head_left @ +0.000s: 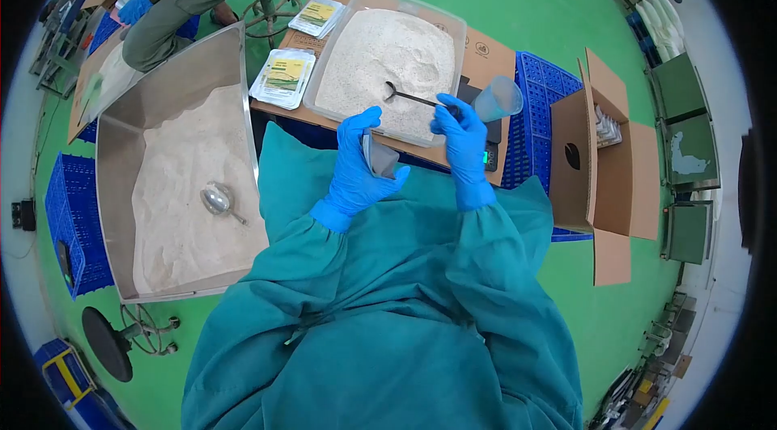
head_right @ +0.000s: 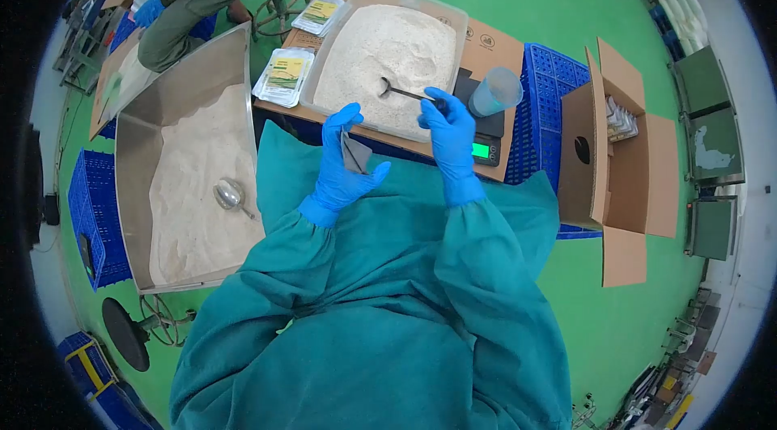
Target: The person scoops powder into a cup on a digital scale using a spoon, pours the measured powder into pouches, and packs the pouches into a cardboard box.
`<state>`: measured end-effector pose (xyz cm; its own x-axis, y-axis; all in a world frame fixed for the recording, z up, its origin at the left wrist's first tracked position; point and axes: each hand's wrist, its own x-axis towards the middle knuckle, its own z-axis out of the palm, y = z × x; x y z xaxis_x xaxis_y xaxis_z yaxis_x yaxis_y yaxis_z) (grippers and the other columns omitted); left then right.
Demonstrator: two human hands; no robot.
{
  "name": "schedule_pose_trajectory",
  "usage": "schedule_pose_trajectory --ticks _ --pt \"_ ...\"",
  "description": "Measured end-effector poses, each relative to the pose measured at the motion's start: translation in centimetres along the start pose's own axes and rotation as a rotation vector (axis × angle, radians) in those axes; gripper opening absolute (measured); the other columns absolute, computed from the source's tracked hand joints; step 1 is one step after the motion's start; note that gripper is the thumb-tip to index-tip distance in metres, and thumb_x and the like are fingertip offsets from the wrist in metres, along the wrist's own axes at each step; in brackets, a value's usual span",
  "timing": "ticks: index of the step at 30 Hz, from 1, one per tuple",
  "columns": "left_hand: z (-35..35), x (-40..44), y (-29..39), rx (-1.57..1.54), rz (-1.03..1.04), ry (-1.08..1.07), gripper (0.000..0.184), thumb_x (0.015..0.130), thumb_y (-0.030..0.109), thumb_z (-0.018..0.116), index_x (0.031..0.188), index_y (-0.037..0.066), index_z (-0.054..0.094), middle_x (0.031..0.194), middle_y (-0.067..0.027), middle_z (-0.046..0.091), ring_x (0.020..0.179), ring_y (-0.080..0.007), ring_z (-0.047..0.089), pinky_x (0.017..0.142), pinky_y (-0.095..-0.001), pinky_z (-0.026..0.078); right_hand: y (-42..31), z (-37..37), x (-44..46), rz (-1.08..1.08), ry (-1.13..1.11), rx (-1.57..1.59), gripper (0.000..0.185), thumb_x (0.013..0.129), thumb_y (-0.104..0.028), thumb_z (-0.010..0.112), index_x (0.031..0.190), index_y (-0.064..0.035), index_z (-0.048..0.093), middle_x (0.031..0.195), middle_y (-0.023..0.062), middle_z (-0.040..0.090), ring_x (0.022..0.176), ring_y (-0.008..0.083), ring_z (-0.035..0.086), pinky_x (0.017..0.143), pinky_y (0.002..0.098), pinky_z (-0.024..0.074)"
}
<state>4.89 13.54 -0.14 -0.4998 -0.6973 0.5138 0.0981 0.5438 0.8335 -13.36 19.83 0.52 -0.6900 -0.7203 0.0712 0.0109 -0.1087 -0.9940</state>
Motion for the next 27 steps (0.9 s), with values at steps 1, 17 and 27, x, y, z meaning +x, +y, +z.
schedule_pose_trajectory --ticks 1,17,27 --pt "0.0 0.1 0.1 -0.002 0.005 0.004 0.088 0.057 0.016 0.079 0.131 0.006 0.033 0.122 -0.0119 0.04 0.11 -0.0266 0.044 0.095 -0.0384 0.039 0.6 0.6 0.3 0.021 -0.013 0.034 0.025 0.088 -0.01 0.062 0.11 0.0011 0.061 0.08 0.0051 0.062 0.07 0.0105 0.059 0.062 0.0234 0.0493" --pt "-0.5 0.1 -0.1 -0.088 -0.096 0.011 0.089 0.062 0.013 0.078 0.136 0.004 0.03 0.117 -0.0092 0.04 0.108 -0.0208 0.042 0.098 -0.0344 0.034 -5.9 -2.0 -2.7 -0.162 0.018 -0.202 0.018 0.091 -0.01 0.057 0.104 0.0003 0.063 0.089 0.0105 0.067 0.078 0.0162 0.065 0.071 0.0272 0.0525" --pt "0.1 0.3 0.0 -0.071 -0.116 -0.036 0.088 0.065 0.016 0.079 0.136 0.004 0.029 0.117 -0.0091 0.041 0.109 -0.0206 0.042 0.098 -0.0332 0.034 -12.1 -13.7 0.2 -0.127 0.314 -0.247 0.022 0.094 -0.015 0.053 0.104 0.0025 0.063 0.088 0.0111 0.066 0.075 0.0153 0.064 0.07 0.0273 0.0532"
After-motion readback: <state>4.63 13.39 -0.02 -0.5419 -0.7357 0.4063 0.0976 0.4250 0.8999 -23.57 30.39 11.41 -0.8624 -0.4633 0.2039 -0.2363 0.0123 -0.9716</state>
